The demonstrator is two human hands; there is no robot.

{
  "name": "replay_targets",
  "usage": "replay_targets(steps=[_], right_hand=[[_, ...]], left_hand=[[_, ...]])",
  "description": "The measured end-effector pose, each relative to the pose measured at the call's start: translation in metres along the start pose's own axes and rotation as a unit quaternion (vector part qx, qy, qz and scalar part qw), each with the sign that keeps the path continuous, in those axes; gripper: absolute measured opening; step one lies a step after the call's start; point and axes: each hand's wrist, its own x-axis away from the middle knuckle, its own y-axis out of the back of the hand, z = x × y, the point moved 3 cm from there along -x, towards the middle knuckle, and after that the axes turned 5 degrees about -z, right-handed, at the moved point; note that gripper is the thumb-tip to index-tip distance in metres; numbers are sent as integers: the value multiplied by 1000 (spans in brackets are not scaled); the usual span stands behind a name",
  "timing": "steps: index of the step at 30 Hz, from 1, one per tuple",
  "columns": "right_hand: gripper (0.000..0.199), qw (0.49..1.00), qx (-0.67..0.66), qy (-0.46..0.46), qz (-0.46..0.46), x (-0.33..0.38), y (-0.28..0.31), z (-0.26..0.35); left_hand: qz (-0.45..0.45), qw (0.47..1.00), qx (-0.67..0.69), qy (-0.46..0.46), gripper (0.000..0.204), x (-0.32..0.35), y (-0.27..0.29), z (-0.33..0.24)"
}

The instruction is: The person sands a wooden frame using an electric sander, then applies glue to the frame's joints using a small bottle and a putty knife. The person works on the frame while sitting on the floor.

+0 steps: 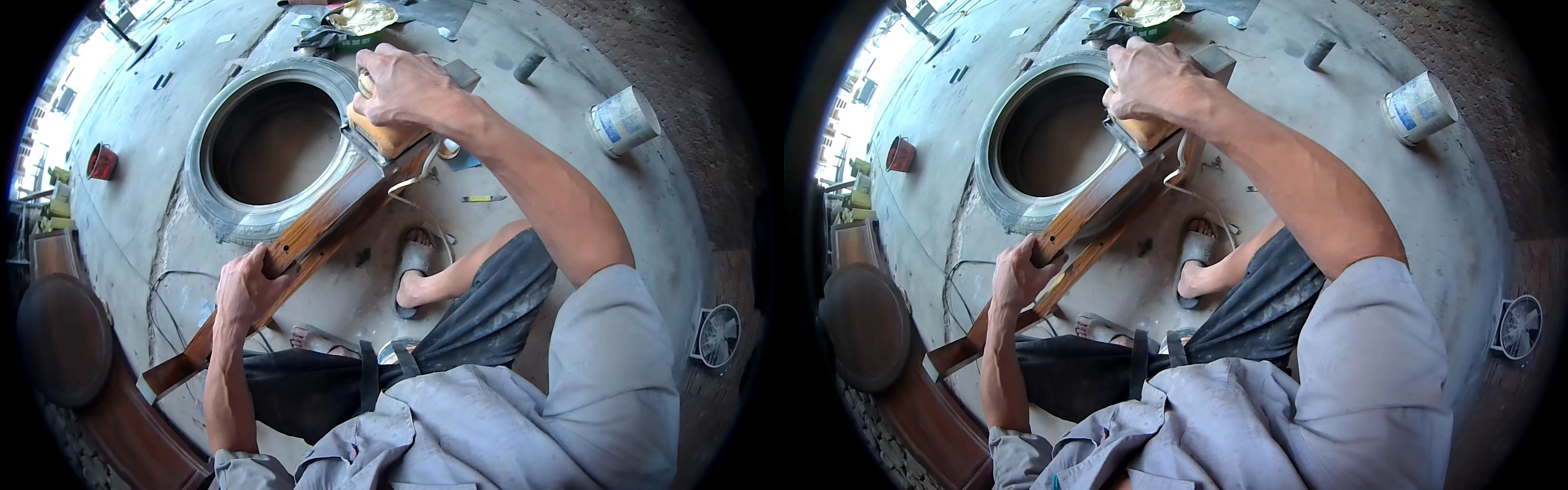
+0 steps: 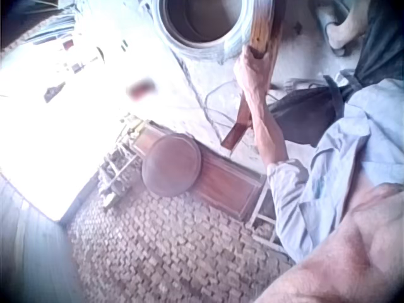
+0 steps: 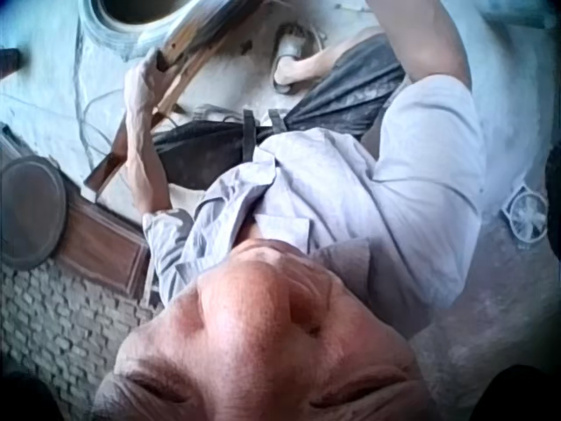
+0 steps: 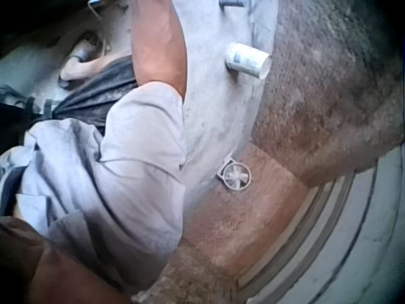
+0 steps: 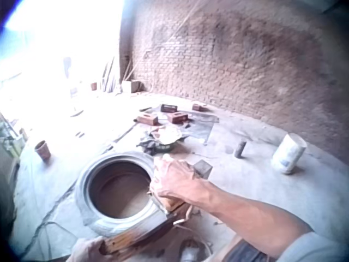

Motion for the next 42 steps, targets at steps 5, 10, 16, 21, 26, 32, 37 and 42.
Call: replay_targets(steps=[5,10,16,21,26,32,37,42], right_hand=[[49,995,-27,73,59,23,-4,74],[41,989,-71,130,27,46,-4,113],[38,997,-59,57,-10,39,1,68],[50,998,-54,-2,43,23,14,28],[53,999,-15,-13,38,1,5,-2],[54,999,-8,-11,29,-18,7,-1],[50,1000,-24,15,-5,12,2,-3],[41,998,-17,29,-58,54,3,34]], left_hand=[[-12,1000,12,-5,38,4,-1,5],[-10,1000,2,-8,38,3,-2,7],[-20,1000,20,-7,37,2,-1,-1],[-22,1000,19,-1,36,5,-1,2],[-18,1000,15,13,36,4,2,-3],[-18,1000,16,17,35,3,0,-1],[-20,1000,4,2,36,3,2,-1],[-12,1000,-1,9,37,4,4,-2]])
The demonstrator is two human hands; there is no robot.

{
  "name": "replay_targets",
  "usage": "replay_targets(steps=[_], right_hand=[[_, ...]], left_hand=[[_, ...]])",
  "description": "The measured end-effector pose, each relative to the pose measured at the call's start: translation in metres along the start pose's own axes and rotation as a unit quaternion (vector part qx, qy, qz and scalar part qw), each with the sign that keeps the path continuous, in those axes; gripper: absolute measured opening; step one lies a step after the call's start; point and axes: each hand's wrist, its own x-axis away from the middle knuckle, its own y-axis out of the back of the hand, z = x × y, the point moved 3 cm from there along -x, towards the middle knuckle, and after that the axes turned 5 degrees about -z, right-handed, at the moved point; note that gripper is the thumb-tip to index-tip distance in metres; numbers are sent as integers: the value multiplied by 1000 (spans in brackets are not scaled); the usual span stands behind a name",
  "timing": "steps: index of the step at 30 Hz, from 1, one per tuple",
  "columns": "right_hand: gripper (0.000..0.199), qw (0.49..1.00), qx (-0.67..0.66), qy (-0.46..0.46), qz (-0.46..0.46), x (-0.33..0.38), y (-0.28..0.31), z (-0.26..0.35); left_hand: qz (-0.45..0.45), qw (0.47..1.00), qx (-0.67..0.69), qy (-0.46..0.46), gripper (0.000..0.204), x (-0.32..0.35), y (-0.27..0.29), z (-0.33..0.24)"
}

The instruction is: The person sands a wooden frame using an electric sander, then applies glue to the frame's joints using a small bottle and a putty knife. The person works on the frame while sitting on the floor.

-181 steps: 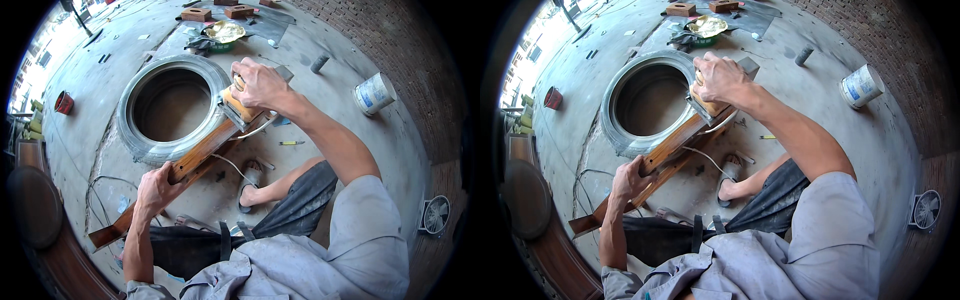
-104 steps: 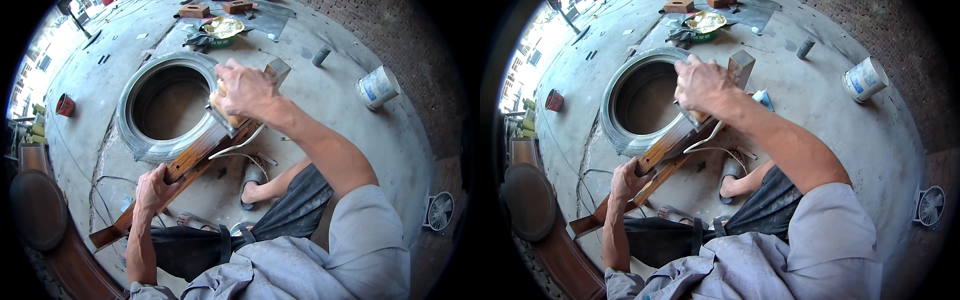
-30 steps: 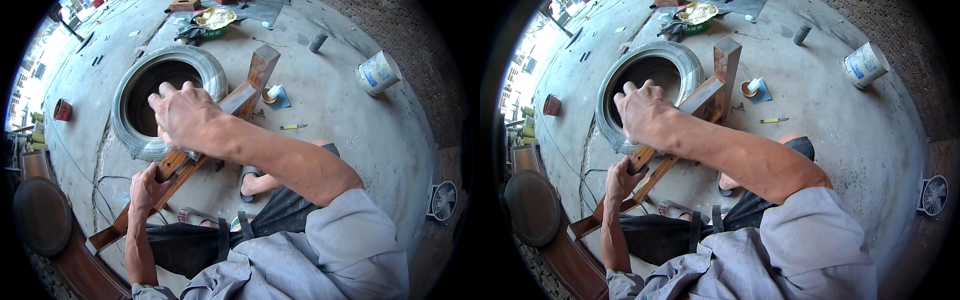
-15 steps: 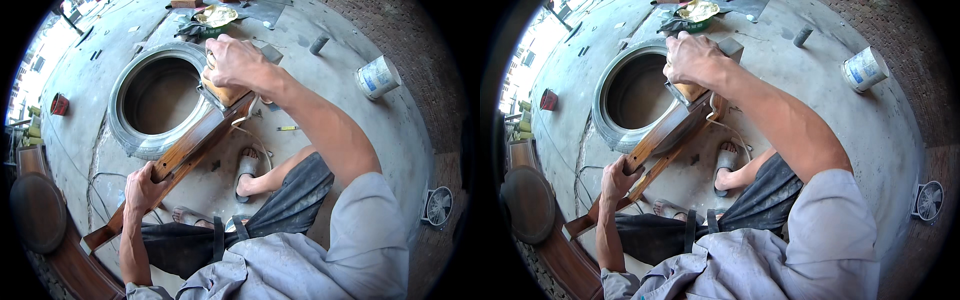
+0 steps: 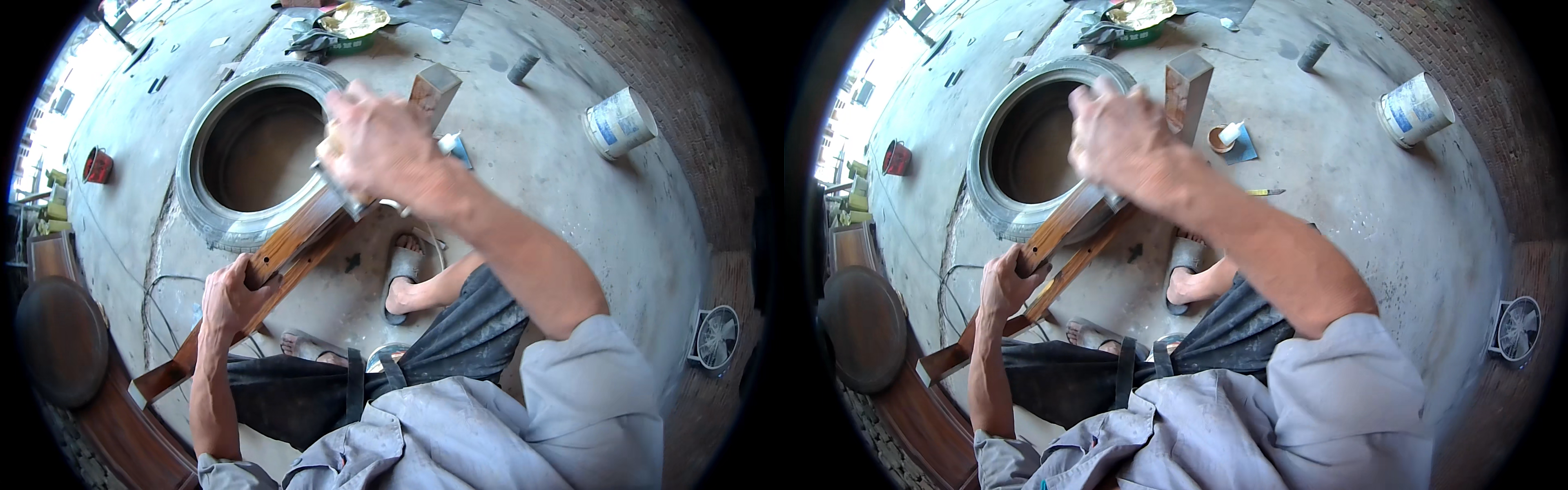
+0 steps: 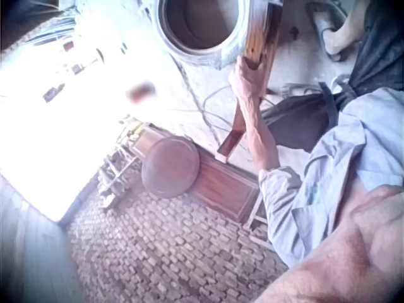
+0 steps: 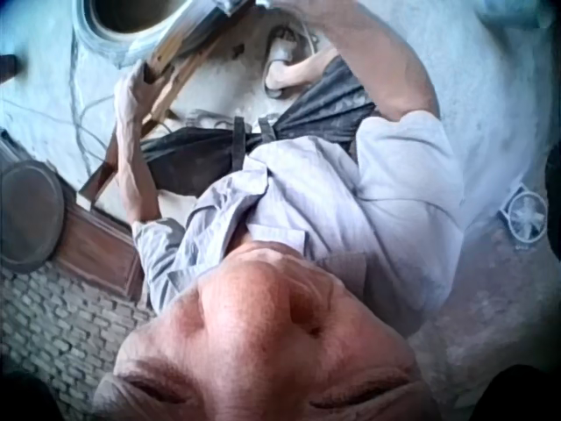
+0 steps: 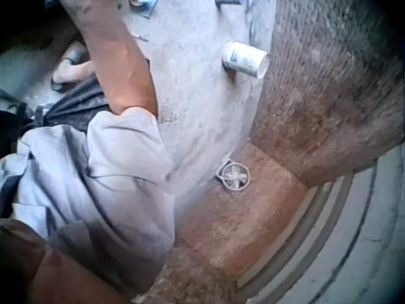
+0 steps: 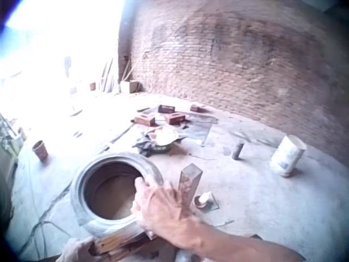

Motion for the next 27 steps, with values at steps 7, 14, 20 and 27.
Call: replay_targets(steps=[7,14,20,27], right_hand=[[39,991,-77,98,50,23,-4,69],[41,996,-80,29,5,15,2,26],[41,997,-71,-1,7,11,0,20],[55,985,-161,45,46,26,-3,60]], left_hand=[[-2,1000,7,5,36,0,-8,6],[-5,1000,10,9,37,1,-3,-3],[-23,997,57,-41,42,-5,2,-11],[-133,941,308,50,69,-8,9,-27]])
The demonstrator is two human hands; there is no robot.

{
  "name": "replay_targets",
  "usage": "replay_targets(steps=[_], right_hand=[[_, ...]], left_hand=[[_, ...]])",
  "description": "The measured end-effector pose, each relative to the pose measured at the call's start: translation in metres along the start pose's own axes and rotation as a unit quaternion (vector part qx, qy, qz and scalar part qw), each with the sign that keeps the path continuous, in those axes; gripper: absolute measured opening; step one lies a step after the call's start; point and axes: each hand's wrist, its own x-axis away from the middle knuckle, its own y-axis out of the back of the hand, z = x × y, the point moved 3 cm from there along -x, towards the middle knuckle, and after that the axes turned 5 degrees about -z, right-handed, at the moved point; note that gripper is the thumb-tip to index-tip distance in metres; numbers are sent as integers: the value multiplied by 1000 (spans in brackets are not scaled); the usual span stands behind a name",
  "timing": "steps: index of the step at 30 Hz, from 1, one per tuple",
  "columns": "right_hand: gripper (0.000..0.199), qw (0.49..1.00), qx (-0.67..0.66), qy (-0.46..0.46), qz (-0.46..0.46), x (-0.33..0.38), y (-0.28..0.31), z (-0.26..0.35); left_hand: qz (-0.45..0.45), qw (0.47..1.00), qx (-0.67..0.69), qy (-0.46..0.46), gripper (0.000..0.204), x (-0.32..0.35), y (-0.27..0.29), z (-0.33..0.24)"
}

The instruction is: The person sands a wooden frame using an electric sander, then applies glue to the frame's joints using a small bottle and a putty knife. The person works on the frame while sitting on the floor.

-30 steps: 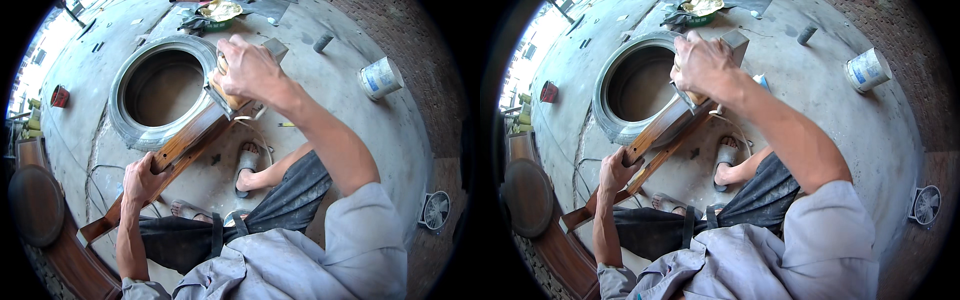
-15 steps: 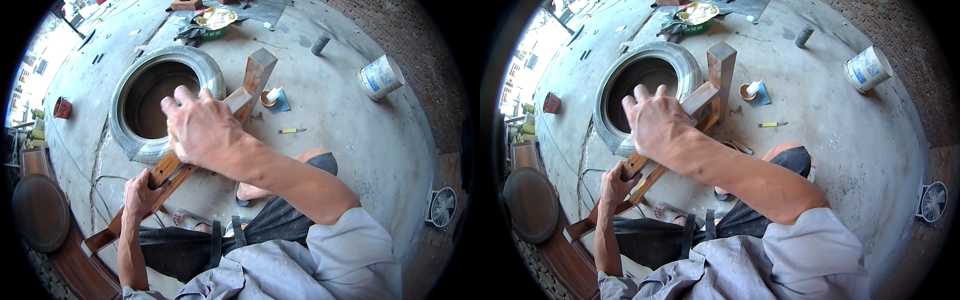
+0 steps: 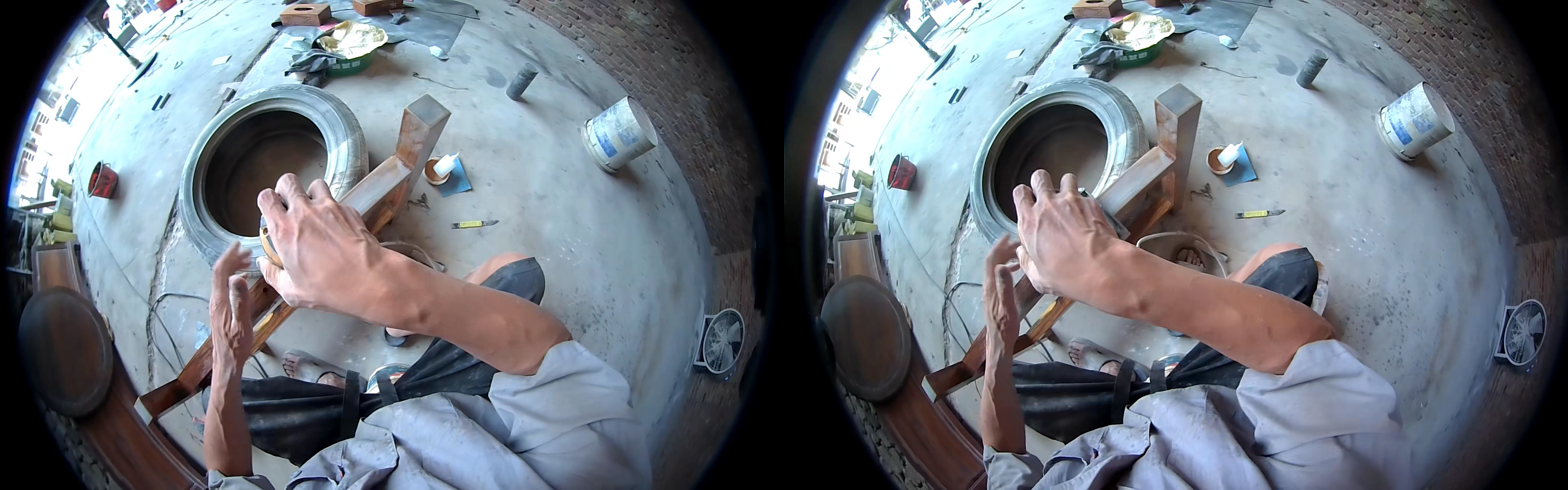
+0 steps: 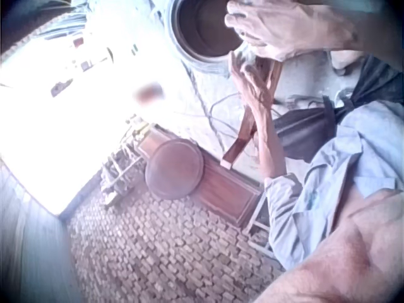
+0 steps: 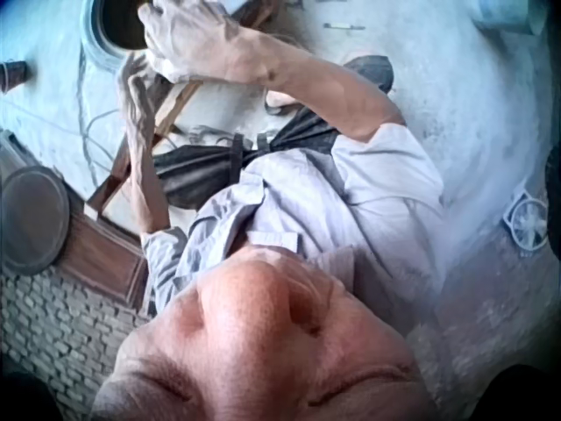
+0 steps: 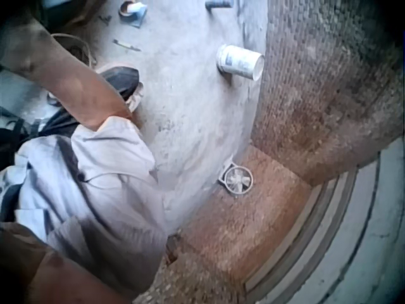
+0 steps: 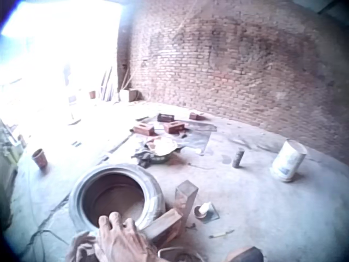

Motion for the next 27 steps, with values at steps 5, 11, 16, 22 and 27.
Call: replay_targets(steps=[5,11,16,22,27], right_hand=[[56,993,-112,-40,17,8,-3,-3],[39,948,-303,-43,-82,26,-3,-44],[34,916,-389,-98,-17,37,4,-57],[48,980,193,-42,-13,32,11,-145],[48,975,214,-49,-21,32,-10,-152]], left_hand=[[105,983,151,-8,96,-5,-17,-108],[75,993,-30,-90,103,-14,-43,-126],[54,985,-106,-125,77,-11,-49,-123],[59,987,-131,-77,58,-17,-23,-122],[35,982,-173,-61,56,-14,7,-109]])
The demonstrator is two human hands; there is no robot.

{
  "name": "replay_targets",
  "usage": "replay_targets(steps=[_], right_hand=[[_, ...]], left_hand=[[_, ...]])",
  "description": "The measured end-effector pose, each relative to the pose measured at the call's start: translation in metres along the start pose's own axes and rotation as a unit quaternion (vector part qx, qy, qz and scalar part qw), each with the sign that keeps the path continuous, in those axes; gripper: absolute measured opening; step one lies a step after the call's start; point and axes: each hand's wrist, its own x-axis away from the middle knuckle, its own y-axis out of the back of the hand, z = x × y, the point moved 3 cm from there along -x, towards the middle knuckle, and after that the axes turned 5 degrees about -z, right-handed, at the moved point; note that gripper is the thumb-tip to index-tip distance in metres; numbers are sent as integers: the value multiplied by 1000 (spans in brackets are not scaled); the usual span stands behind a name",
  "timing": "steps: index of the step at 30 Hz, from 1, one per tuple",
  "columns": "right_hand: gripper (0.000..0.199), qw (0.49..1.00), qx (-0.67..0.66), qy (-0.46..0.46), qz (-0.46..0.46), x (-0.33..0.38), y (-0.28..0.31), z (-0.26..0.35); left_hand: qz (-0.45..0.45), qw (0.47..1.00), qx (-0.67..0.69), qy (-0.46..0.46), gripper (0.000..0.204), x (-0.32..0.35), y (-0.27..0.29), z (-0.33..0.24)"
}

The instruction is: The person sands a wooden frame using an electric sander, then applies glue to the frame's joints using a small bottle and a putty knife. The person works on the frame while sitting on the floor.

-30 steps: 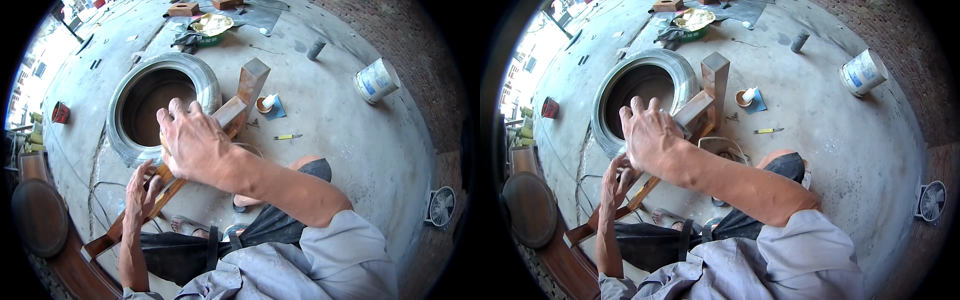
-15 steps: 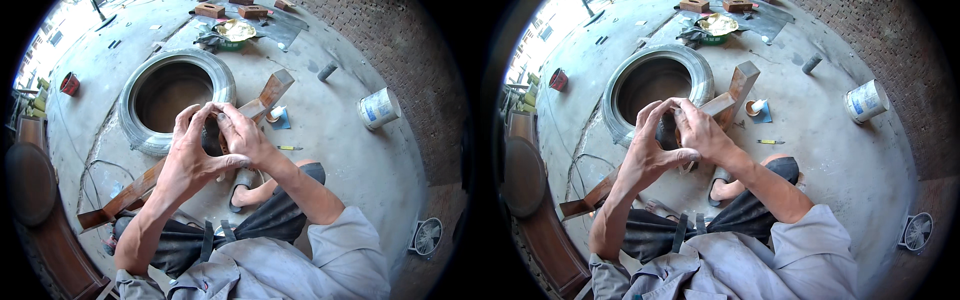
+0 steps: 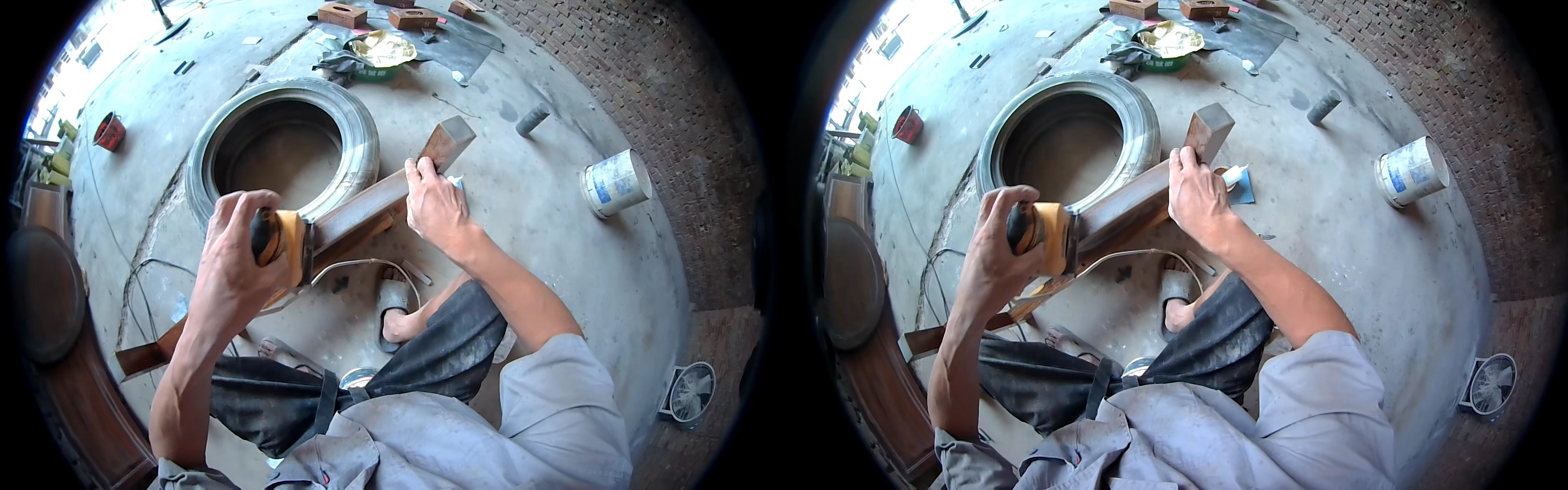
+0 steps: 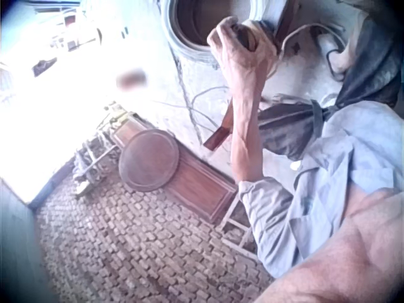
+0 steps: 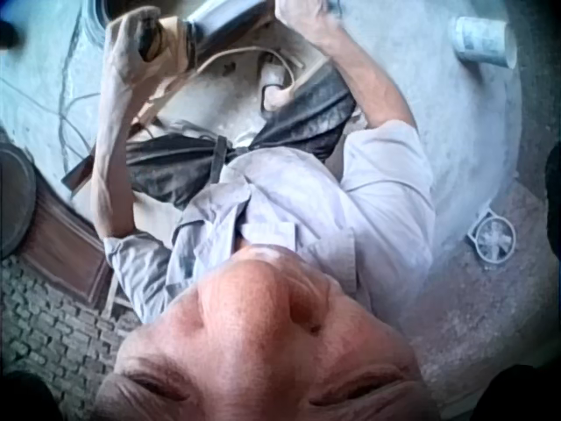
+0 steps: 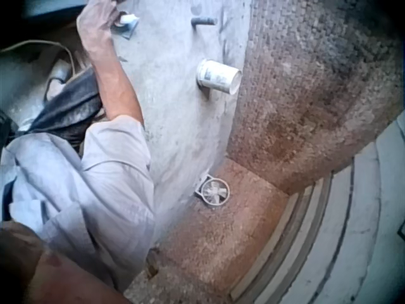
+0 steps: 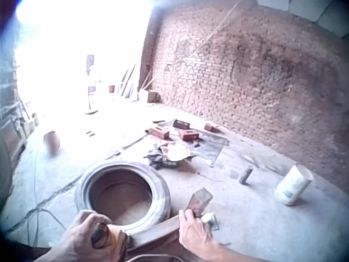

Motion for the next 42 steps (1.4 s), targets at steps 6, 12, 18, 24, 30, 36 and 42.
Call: replay_targets(steps=[6,12,18,24,30,36,42], right_hand=[[43,996,-51,20,-71,4,-7,-1],[45,993,-71,39,-81,9,-6,-4],[52,996,-45,30,-69,19,-6,0],[52,999,-28,-26,1,25,-6,-1],[37,994,-52,42,-91,22,37,6],[35,940,-44,105,-323,-29,102,-25],[34,951,13,110,-288,-16,89,-29]], left_hand=[[-3,999,-15,42,55,12,12,6],[-3,998,-22,62,56,16,15,11],[1,996,-37,79,58,20,20,12],[4,996,-45,81,61,22,21,15],[12,997,-30,74,63,18,19,18],[18,999,-27,33,61,4,5,5],[29,997,-21,65,61,9,8,3]])
